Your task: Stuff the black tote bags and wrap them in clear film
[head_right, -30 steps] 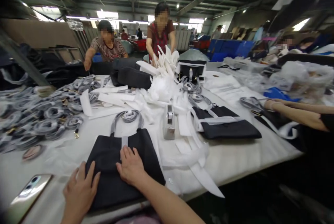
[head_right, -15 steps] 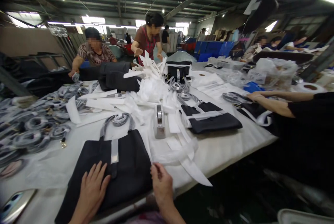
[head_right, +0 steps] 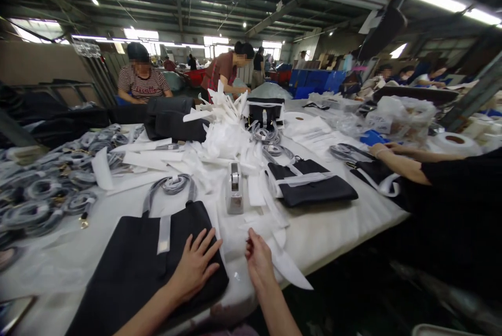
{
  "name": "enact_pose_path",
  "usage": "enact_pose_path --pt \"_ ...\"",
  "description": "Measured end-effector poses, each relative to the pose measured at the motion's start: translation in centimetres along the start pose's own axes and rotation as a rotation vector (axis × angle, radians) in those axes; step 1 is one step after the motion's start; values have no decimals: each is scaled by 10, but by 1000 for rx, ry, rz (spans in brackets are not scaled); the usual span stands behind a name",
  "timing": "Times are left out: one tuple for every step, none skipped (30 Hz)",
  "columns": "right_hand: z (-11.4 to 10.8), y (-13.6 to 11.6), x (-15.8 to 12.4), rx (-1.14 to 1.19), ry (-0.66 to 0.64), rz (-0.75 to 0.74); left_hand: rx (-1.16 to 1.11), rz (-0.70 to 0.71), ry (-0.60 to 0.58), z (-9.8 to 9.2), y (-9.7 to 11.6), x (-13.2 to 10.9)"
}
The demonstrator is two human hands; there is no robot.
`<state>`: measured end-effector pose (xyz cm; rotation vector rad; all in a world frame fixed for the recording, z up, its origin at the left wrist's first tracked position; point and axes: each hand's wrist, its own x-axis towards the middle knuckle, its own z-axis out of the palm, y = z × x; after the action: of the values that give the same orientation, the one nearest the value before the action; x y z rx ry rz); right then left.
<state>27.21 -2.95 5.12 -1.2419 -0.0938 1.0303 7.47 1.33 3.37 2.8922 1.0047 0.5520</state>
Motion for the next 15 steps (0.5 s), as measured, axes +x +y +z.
enact_pose_path --pt "1 -5 0 -20 -11 -29 8 3 -8 5 -1 -1" --pt "3 -10 1 -49 -26 -50 14 0 -13 9 -1 -3" --pt "5 -14 1 -88 -44 -60 17 -6 -17 11 -2 -4" --pt "7 -18 1 -135 -66 -57 16 -13 -21 11 -2 -5" --pt "11 -21 2 -190 -90 -46 11 -18 -25 11 -2 -6" --pt "15 -23 4 -251 -114 -31 2 -21 -27 9 -3 -6" --pt "20 -25 5 -315 -136 -19 -10 -23 -27 8 -3 -6" --pt "25 -27 7 -378 -153 -12 -22 -26 -25 6 -3 -6" --pt "31 -28 8 -425 -163 -10 -34 -28 -24 5 -4 -5" --pt "36 -30 8 -486 -170 -29 -44 -30 -22 4 -5 -4" --pt "41 -30 8 -579 -183 -85 -54 -31 -22 3 -6 -3" --pt "46 -30 6 -711 -212 -192 -65 -31 -23 3 -6 -2" --pt "51 -29 3 -888 -266 -367 -78 -32 -22 3 -7 0" --pt "55 -25 -1 -1081 -340 -588 -93 -33 -20 2 -7 0" --pt "59 -20 -6 -1259 -422 -830 -110 -32 -18 1 -8 1"
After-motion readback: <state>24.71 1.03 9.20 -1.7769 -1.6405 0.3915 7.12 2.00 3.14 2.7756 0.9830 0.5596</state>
